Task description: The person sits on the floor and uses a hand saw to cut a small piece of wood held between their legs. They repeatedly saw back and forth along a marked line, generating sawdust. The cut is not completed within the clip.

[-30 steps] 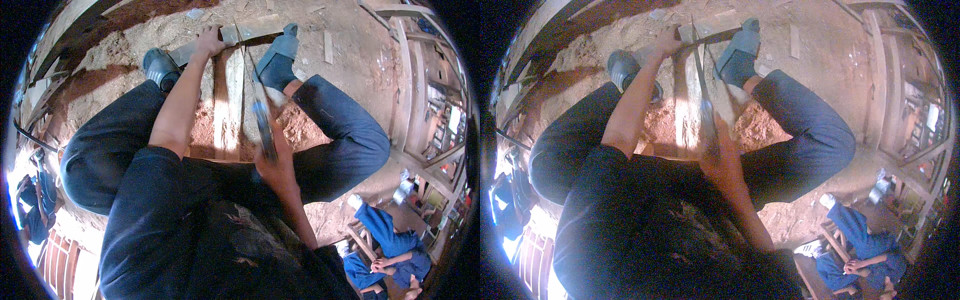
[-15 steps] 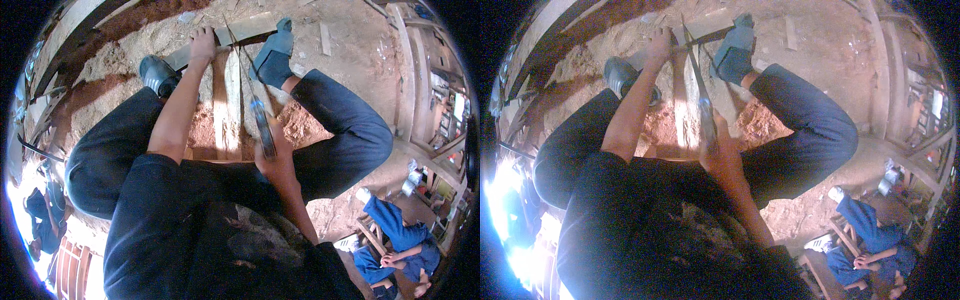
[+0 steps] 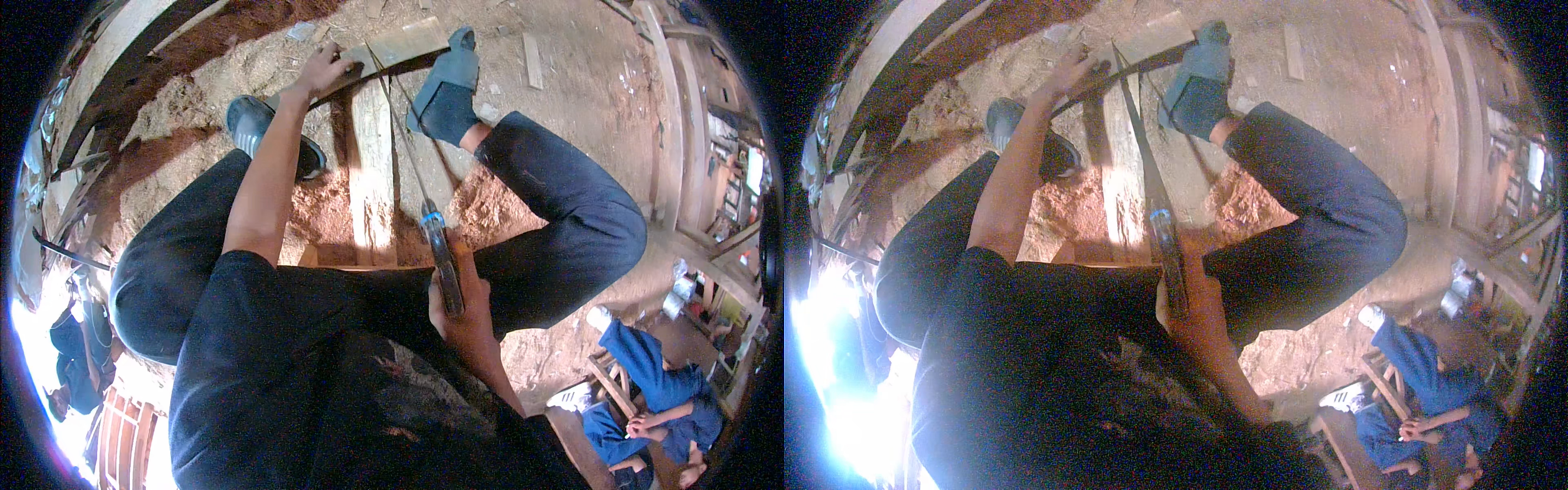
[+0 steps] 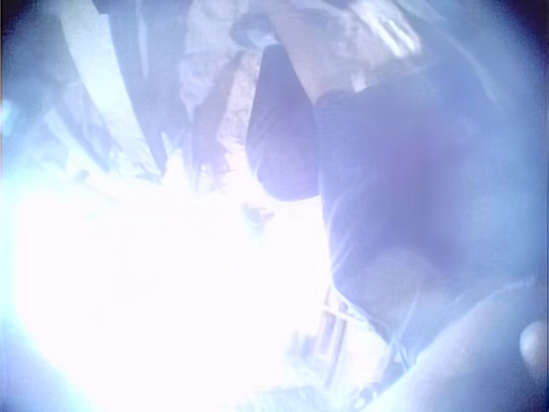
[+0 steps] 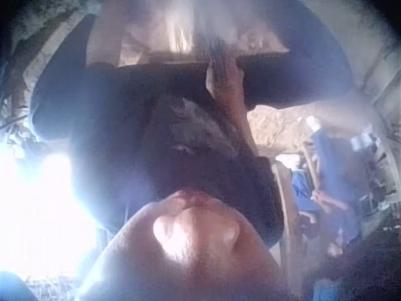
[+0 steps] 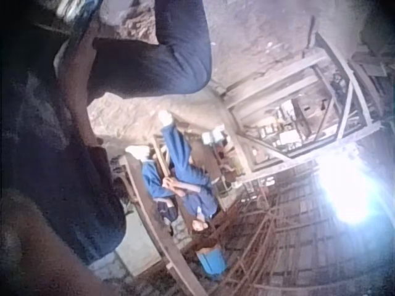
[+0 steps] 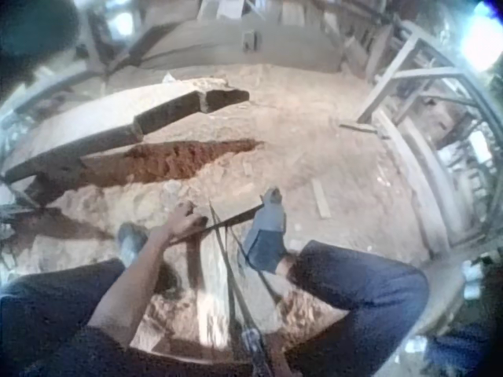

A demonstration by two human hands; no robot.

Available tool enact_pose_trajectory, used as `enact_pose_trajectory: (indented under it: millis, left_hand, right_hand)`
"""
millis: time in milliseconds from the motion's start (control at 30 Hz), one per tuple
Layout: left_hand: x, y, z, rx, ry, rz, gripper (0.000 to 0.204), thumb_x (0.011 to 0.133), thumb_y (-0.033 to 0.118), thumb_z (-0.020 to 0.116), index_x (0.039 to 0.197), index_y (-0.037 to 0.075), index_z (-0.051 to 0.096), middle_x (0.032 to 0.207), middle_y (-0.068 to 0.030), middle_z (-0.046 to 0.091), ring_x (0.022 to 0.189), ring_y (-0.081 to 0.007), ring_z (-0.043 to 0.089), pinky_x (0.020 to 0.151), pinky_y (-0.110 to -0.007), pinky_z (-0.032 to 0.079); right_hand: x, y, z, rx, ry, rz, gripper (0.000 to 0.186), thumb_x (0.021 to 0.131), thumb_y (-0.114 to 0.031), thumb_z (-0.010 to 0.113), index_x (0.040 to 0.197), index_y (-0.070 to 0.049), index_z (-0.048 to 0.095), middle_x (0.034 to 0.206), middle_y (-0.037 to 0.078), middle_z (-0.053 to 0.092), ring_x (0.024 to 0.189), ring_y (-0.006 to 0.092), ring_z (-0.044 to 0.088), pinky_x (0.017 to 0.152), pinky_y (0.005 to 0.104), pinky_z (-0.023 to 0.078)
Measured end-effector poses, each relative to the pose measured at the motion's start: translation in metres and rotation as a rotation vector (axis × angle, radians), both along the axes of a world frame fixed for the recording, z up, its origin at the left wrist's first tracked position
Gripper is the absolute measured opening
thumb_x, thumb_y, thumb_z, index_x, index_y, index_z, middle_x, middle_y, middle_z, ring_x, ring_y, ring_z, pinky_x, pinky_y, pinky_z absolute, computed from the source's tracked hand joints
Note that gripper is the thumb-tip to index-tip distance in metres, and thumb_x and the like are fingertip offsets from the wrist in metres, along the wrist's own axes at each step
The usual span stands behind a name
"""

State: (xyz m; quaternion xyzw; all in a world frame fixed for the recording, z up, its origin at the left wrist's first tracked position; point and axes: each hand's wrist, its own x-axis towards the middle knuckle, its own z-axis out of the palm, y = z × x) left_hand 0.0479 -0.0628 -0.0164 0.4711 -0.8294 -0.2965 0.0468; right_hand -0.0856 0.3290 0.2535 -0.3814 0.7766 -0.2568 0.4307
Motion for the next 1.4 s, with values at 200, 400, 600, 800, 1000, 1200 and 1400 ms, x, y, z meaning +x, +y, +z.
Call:
enact_pose_trajectory:
  millis: [200, 400, 600, 800, 1000, 1200, 1400]
  left_hand:
    - [-0.007, -0.034, -0.018, 0.006, -0.017, 0.12, 0.071, 0.088, 0.061, 0.036, 0.126, 0.003, 0.052, 0.127, -0.0267, 0.055, 0.118, -0.0443, 0.052, 0.101, -0.048, 0.039]
    - [-0.023, -0.008, 0.012, -0.066, -0.306, 0.007, 0.047, 0.094, 0.038, 0.033, 0.122, 0.004, 0.052, 0.115, -0.0244, 0.061, 0.104, -0.0445, 0.06, 0.09, -0.049, 0.048]
    - [-0.026, 0.009, 0.015, -0.301, -0.332, -0.068, 0.033, 0.094, 0.02, 0.037, 0.121, 0.005, 0.048, 0.105, -0.0221, 0.065, 0.098, -0.0414, 0.064, 0.081, -0.051, 0.053]
    - [-0.03, 0.005, 0.0, -0.24, -0.355, 0.069, 0.033, 0.094, 0.02, 0.037, 0.117, 0.006, 0.055, 0.108, -0.0223, 0.065, 0.104, -0.0408, 0.062, 0.082, -0.05, 0.053]
    - [-0.029, 0.005, 0.0, -0.197, -0.282, 0.009, 0.054, 0.093, 0.037, 0.03, 0.113, -0.002, 0.063, 0.114, -0.0288, 0.061, 0.104, -0.0448, 0.061, 0.095, -0.049, 0.047]
    - [-0.033, 0.01, 0.016, -0.046, -0.106, 0.283, 0.042, 0.092, 0.033, 0.037, 0.102, -0.002, 0.06, 0.106, -0.0278, 0.064, 0.099, -0.043, 0.063, 0.088, -0.049, 0.05]
    - [-0.029, 0.008, 0.005, -0.157, -0.247, -0.01, 0.046, 0.092, 0.032, 0.036, 0.112, -0.003, 0.058, 0.109, -0.0287, 0.062, 0.105, -0.0428, 0.06, 0.088, -0.048, 0.05]
  right_hand:
    - [0.001, 0.013, 0.009, 0.036, -0.069, -0.003, 0.066, 0.083, -0.005, 0.06, 0.142, -0.011, 0.031, 0.077, 0.023, 0.065, 0.07, 0.0421, 0.066, 0.058, 0.0465, 0.052]
    - [0.001, 0.002, 0.015, 0.165, 0.034, -0.034, 0.049, 0.087, -0.004, 0.054, 0.135, -0.005, 0.042, 0.093, 0.024, 0.065, 0.073, 0.0368, 0.067, 0.066, 0.0368, 0.052]
    - [-0.004, -0.029, -0.002, -0.151, 0.142, 0.09, 0.046, 0.087, -0.004, 0.054, 0.132, -0.005, 0.046, 0.098, 0.024, 0.064, 0.078, 0.0358, 0.067, 0.068, 0.0373, 0.052]
    - [-0.003, -0.029, -0.001, -0.078, 0.086, 0.055, 0.05, 0.085, 0.0, 0.054, 0.134, -0.004, 0.044, 0.099, 0.021, 0.063, 0.085, 0.0313, 0.065, 0.073, 0.0361, 0.05]
    - [-0.007, -0.041, -0.019, -0.22, 0.091, 0.115, 0.05, 0.083, 0.001, 0.057, 0.131, -0.004, 0.043, 0.091, 0.018, 0.063, 0.075, 0.028, 0.065, 0.066, 0.0355, 0.05]
    - [0.003, -0.023, -0.023, -0.174, 0.183, 0.083, 0.052, 0.082, 0.002, 0.058, 0.131, -0.004, 0.042, 0.089, 0.02, 0.062, 0.074, 0.0311, 0.065, 0.065, 0.0369, 0.05]
    - [0.005, -0.025, -0.028, -0.303, 0.169, 0.127, 0.054, 0.082, 0.002, 0.057, 0.134, -0.003, 0.042, 0.103, 0.022, 0.062, 0.089, 0.0341, 0.066, 0.076, 0.0371, 0.051]
